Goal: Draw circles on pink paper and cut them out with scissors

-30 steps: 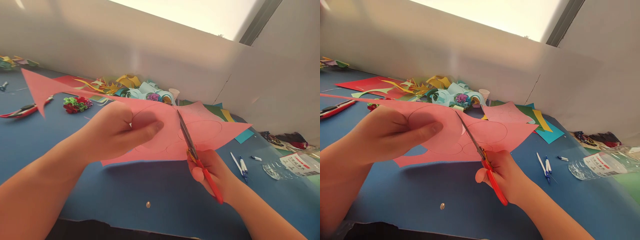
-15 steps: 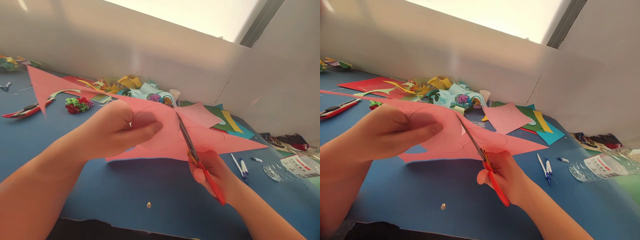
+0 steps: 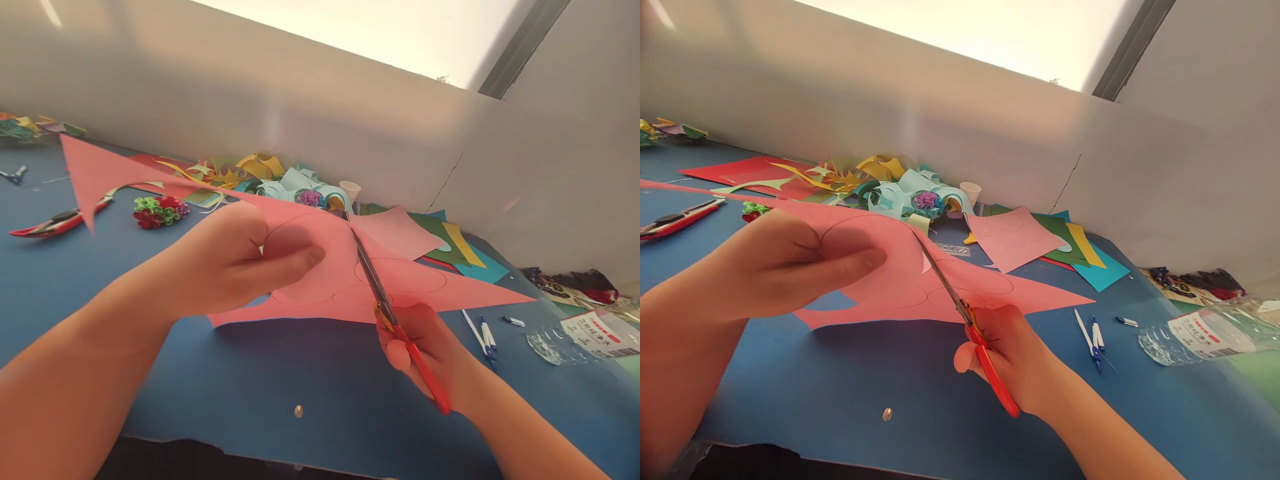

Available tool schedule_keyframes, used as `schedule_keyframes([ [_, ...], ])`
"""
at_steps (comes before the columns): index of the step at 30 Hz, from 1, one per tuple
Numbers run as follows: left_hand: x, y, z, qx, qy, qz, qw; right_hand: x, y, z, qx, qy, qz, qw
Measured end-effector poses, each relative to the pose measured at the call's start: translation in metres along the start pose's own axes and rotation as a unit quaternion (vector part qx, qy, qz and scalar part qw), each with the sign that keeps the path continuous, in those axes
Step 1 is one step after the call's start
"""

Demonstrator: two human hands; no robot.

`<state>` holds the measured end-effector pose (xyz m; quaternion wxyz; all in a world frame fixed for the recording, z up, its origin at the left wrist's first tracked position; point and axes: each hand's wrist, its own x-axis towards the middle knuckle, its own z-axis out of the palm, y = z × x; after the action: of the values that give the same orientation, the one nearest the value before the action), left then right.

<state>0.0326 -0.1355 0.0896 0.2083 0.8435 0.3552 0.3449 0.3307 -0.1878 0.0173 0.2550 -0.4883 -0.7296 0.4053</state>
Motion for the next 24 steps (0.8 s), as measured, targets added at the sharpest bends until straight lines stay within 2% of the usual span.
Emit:
schedule_keyframes([
  [9,0.002,0.003,-0.004,-0.017,-0.037,-0.019,0.999,0.001,-0.011,0.003,0.030,0.003,0.027,0.999],
  [15,0.003,-0.001,-0.006,-0.007,-0.040,-0.012,0.999,0.000,-0.010,0.002,0.050,-0.029,0.037,0.998],
  [24,-0.004,0.004,-0.007,-0.002,-0.044,-0.022,0.999,0.003,-0.022,0.005,0.051,-0.024,0.060,0.997],
])
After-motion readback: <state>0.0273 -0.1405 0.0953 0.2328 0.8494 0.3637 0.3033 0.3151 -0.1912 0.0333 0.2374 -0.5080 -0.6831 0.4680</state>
